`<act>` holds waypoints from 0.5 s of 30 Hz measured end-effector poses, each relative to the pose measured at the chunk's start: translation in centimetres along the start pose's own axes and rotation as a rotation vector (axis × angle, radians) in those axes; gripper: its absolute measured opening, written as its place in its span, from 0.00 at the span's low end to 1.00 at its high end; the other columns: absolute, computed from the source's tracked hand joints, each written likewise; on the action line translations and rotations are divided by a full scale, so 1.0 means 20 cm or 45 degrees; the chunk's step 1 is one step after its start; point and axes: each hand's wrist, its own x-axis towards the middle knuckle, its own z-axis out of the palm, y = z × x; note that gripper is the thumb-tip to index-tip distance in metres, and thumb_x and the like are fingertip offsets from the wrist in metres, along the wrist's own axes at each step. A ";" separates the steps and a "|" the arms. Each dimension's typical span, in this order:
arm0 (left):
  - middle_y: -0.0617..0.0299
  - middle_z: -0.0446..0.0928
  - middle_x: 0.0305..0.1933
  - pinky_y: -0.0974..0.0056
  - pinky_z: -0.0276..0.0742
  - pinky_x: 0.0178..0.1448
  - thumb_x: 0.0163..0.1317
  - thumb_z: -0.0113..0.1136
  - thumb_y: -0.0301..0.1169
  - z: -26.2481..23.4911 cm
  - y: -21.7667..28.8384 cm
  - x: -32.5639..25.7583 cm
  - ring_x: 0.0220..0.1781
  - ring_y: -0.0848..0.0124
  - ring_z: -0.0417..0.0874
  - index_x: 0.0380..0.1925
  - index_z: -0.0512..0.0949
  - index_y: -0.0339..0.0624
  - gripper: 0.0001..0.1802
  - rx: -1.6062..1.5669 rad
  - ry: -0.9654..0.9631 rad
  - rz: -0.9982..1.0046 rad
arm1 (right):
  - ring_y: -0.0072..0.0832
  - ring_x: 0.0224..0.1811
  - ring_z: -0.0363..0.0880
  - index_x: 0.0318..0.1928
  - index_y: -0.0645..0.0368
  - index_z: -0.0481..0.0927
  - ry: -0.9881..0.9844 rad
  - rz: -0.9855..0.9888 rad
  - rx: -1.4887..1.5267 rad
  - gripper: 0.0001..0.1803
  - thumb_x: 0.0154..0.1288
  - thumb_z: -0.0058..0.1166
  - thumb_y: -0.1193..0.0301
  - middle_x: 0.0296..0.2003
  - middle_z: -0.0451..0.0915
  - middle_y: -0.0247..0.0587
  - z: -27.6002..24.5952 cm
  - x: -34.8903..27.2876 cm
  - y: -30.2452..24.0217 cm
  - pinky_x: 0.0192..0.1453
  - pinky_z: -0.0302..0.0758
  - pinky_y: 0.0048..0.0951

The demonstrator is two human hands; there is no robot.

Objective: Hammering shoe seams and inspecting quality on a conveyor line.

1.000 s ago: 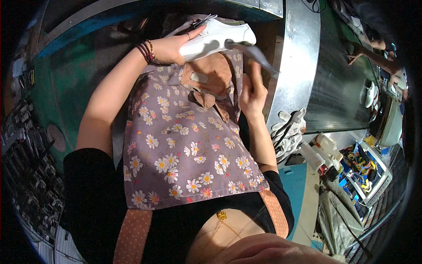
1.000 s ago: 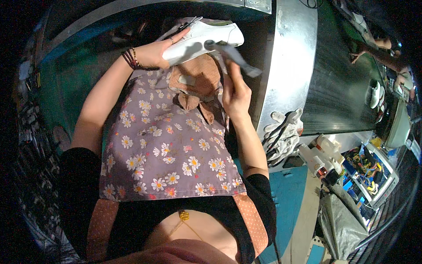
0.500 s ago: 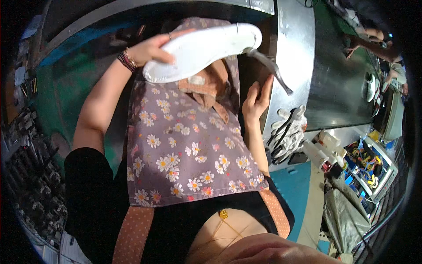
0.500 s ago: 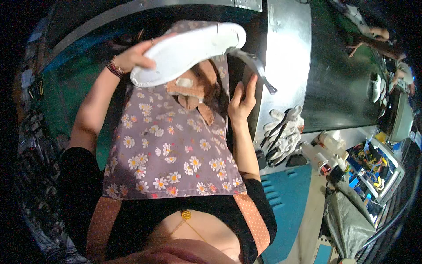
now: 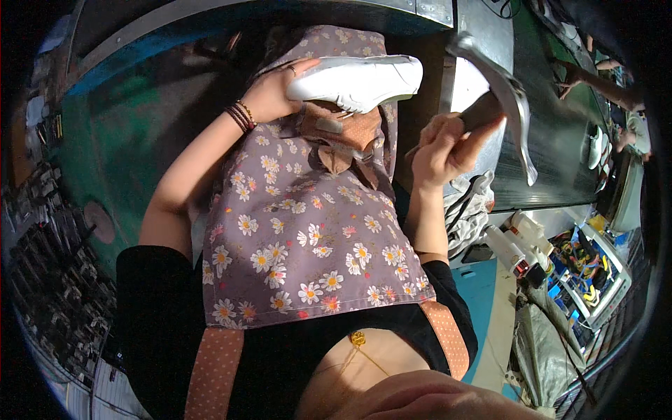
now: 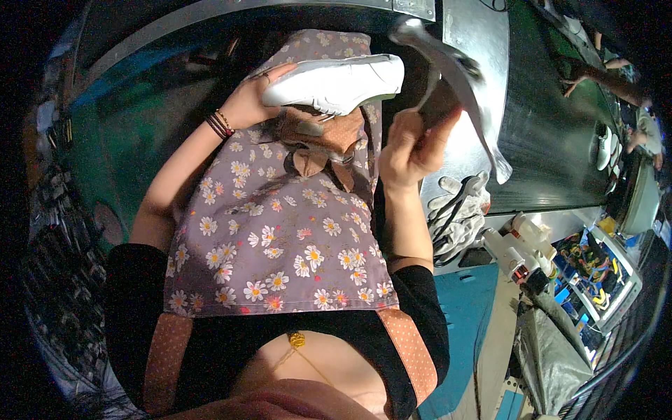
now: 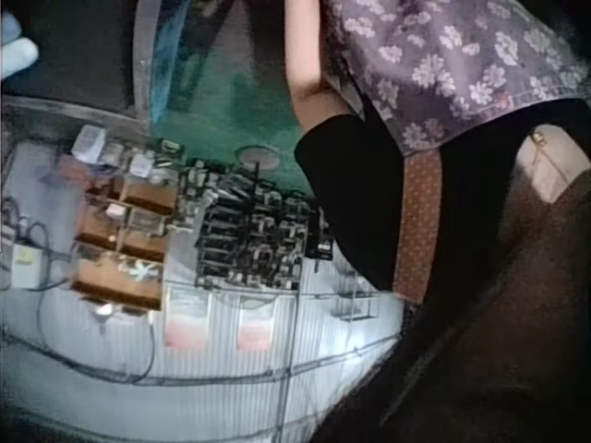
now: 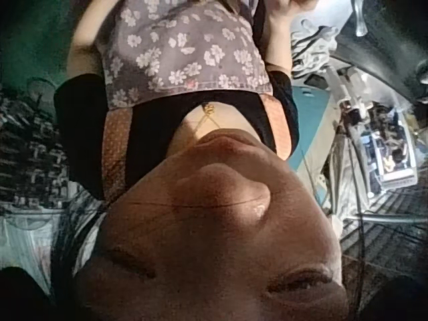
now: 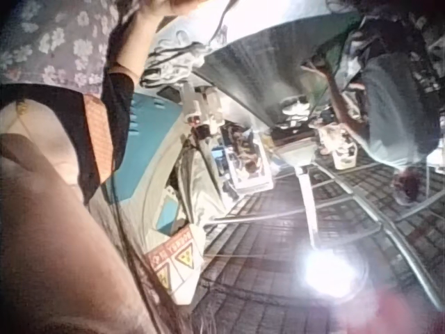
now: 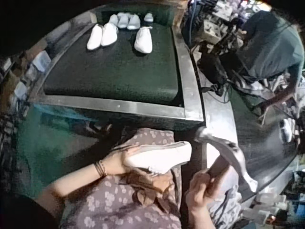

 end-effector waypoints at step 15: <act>0.51 0.69 0.65 0.58 0.71 0.65 0.48 0.64 0.31 0.04 -0.04 0.00 0.63 0.55 0.73 0.67 0.62 0.49 0.42 0.137 0.118 0.146 | 0.52 0.43 0.82 0.63 0.51 0.70 -0.865 0.293 -0.812 0.27 0.63 0.51 0.79 0.43 0.80 0.60 0.10 -0.12 -0.01 0.44 0.79 0.43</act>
